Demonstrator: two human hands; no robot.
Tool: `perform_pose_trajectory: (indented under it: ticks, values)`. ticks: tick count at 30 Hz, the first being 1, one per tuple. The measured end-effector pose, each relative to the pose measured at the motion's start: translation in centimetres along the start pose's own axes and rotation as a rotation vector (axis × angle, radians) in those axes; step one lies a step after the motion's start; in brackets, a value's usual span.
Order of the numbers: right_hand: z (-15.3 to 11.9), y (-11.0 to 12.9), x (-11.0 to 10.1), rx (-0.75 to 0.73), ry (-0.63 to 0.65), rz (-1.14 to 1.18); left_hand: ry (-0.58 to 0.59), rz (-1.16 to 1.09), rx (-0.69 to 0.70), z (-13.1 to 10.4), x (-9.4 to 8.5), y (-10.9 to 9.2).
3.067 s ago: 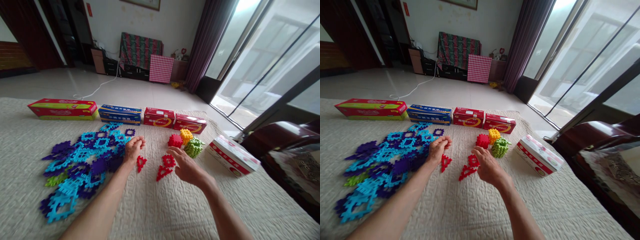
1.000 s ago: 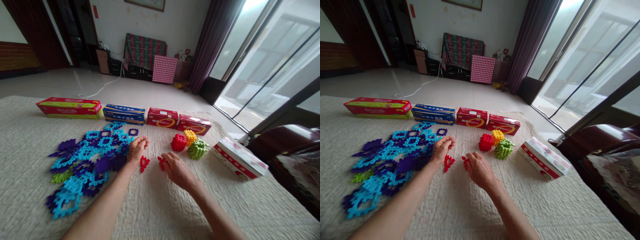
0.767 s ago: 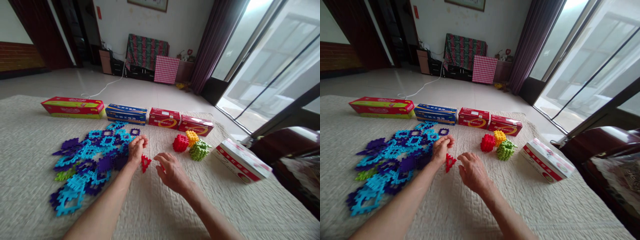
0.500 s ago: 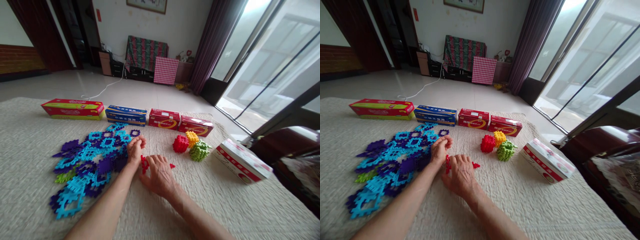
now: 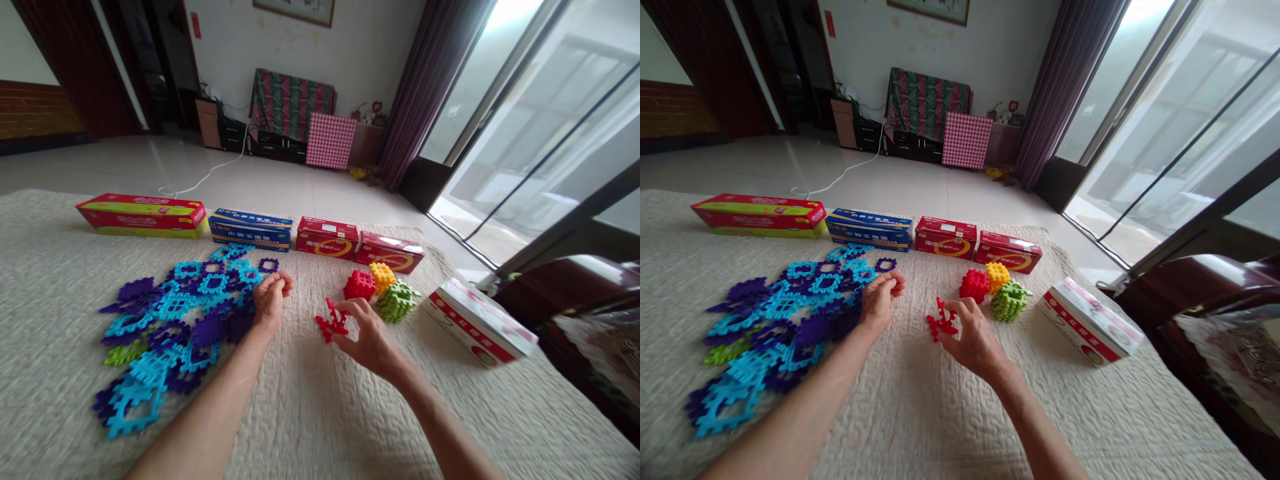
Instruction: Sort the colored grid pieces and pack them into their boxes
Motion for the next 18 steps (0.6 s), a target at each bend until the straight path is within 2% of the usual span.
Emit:
perform_pose_trajectory:
  ticks: [3, 6, 10, 13, 15, 18]
  values:
    - [-0.4, -1.2, -0.8, -0.025, 0.053, 0.02, 0.008, 0.011, 0.0, 0.0, 0.0, 0.0]
    - [-0.7, -0.9, -0.2, -0.018, 0.112, -0.012, 0.023, 0.03, 0.014, 0.0, 0.0, 0.1]
    - [-0.7, 0.5, 0.5, 0.088, 0.054, -0.152, 0.035, 0.052, 0.038, 0.1, 0.0, 0.3]
    - [-0.5, 1.1, -0.2, 0.126, 0.032, -0.188, 0.037, 0.06, 0.044, 0.1, 0.0, 0.3]
    - [-0.4, 1.2, -0.9, 0.053, 0.062, -0.142, 0.033, 0.066, 0.043, 0.0, 0.0, 0.2]
    - [-0.4, 1.3, -1.2, -0.133, 0.156, -0.04, 0.031, 0.069, 0.04, -0.1, 0.1, 0.1]
Point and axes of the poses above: each hand's wrist, its own z-axis towards the middle knuckle, its own x-axis out of the palm, y = z × x, the point moved 2 cm from there along z, towards the middle knuckle, and after that the axes turned 4 degrees about -y, right-handed, at the moved point
